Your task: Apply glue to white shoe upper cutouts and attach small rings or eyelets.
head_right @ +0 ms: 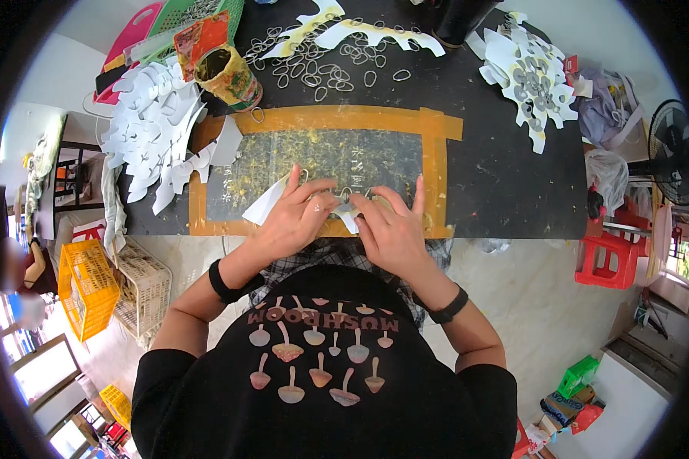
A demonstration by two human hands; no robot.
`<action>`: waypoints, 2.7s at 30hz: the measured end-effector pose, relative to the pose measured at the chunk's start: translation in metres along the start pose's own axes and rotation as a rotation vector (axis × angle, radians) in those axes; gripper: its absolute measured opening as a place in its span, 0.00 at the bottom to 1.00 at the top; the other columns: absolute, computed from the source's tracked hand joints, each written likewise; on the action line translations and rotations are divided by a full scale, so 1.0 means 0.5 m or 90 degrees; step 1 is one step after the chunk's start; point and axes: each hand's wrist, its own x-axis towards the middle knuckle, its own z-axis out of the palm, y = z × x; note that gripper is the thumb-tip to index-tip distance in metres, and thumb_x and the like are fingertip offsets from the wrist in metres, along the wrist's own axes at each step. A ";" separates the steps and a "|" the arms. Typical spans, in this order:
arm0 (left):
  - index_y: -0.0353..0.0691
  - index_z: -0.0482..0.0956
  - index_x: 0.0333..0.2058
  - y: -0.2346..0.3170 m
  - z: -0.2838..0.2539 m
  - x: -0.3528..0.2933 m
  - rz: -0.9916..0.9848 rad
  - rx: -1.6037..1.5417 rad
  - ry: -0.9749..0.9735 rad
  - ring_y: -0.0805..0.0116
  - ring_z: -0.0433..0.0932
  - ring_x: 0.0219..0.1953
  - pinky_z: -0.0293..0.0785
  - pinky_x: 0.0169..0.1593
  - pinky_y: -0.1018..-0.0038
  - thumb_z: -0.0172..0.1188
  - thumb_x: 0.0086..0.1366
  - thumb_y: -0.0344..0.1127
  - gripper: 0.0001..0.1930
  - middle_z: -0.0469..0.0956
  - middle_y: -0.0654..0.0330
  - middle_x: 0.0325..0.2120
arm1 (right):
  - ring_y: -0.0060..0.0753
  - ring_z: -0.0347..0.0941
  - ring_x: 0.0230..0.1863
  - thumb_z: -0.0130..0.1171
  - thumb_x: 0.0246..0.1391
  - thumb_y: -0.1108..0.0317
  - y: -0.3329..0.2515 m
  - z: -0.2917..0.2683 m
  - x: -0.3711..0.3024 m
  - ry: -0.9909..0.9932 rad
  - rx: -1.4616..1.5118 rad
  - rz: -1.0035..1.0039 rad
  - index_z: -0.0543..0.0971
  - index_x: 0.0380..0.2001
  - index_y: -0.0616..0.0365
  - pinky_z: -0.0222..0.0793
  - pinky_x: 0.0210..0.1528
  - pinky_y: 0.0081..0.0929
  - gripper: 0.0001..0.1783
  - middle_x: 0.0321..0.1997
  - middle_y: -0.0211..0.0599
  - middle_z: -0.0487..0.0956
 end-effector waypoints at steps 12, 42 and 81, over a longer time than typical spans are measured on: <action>0.41 0.79 0.37 0.016 -0.008 0.020 -0.038 0.038 -0.015 0.61 0.75 0.51 0.43 0.68 0.42 0.62 0.55 0.29 0.10 0.79 0.62 0.32 | 0.36 0.72 0.51 0.62 0.51 0.68 0.005 0.000 0.010 0.002 0.044 0.007 0.76 0.46 0.55 0.32 0.69 0.66 0.17 0.38 0.28 0.81; 0.37 0.79 0.28 0.029 0.042 -0.038 -0.049 0.084 0.078 0.51 0.70 0.55 0.49 0.59 0.28 0.60 0.51 0.36 0.09 0.71 0.46 0.45 | 0.45 0.67 0.50 0.69 0.44 0.66 0.008 -0.022 0.062 0.034 0.094 0.112 0.82 0.34 0.56 0.64 0.52 0.38 0.12 0.47 0.41 0.71; 0.36 0.81 0.31 0.276 -0.116 -0.230 -0.249 -0.132 0.464 0.54 0.72 0.46 0.66 0.50 0.66 0.63 0.59 0.31 0.05 0.74 0.52 0.40 | 0.11 0.66 0.32 0.59 0.59 0.69 -0.231 -0.039 -0.114 0.064 0.814 0.174 0.76 0.27 0.63 0.60 0.36 0.14 0.09 0.29 0.23 0.76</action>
